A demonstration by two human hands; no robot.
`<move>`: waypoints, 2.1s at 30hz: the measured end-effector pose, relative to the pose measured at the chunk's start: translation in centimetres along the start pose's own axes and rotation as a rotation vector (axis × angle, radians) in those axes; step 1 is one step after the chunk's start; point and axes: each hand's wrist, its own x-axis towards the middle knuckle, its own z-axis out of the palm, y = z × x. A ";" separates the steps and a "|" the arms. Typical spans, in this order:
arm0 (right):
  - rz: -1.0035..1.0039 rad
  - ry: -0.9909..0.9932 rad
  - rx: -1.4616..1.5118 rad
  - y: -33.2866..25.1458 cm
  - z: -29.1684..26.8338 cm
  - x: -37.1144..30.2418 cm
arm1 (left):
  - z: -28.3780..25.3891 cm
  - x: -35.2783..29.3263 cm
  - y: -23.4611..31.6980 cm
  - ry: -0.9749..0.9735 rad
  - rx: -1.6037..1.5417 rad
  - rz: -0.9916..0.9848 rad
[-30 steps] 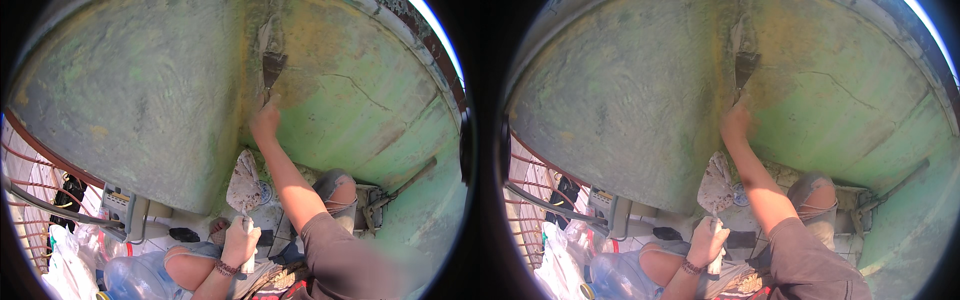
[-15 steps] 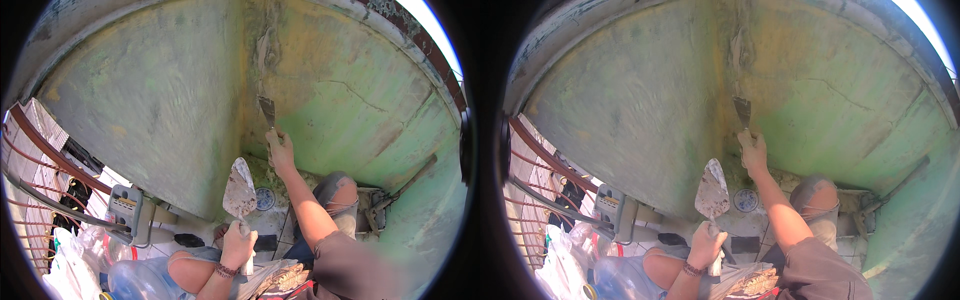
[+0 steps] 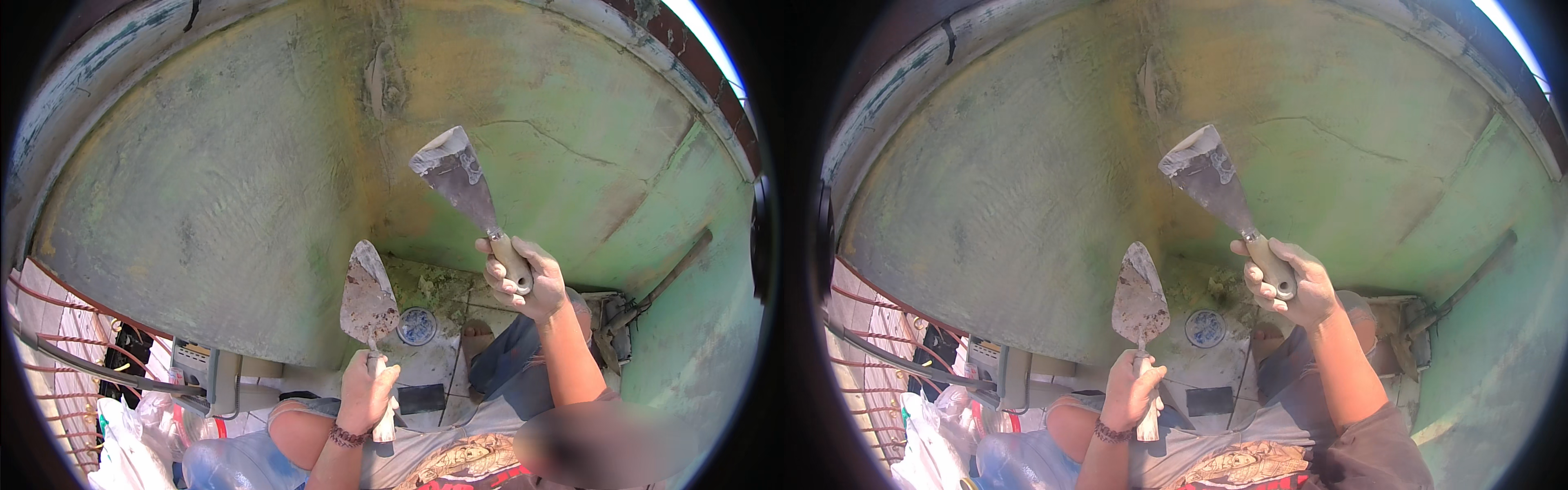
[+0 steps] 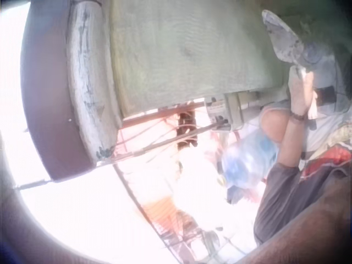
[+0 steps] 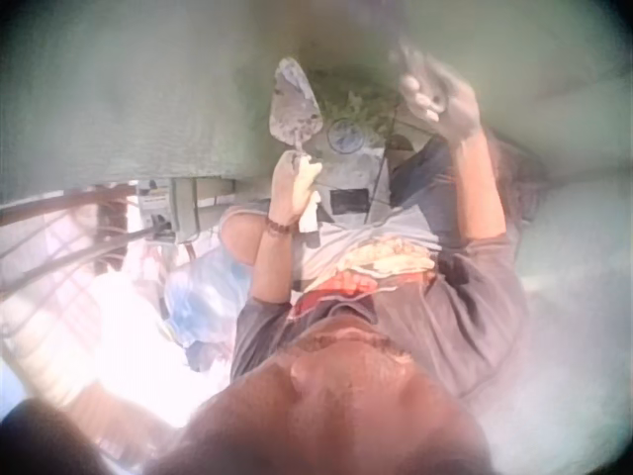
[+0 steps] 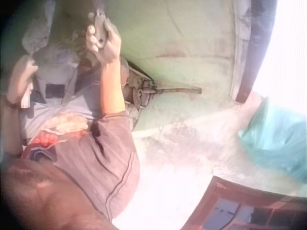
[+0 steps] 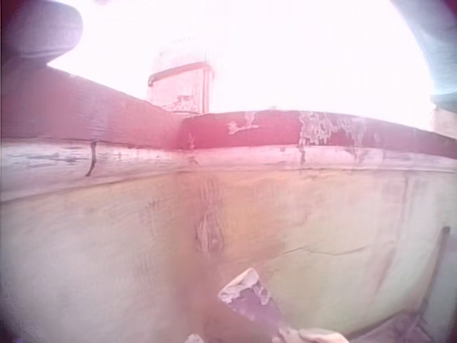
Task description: The person scoops plaster from a hawk using a trowel and applies it to a wall corner, smoothing the surface repeatedly. The person sits on the floor while working on the wall.
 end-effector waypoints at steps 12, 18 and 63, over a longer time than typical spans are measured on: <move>-0.080 0.123 -0.008 -0.2 -3.3 -3.7 | -0.2 2.0 -3.1 0.030 0.195 0.006; -0.024 0.332 0.072 -0.9 -2.7 -3.1 | -0.7 1.5 -1.2 0.057 0.367 -0.011; 0.200 0.406 -0.058 0.6 -4.2 -1.6 | -1.1 2.6 2.0 -0.033 0.263 -0.114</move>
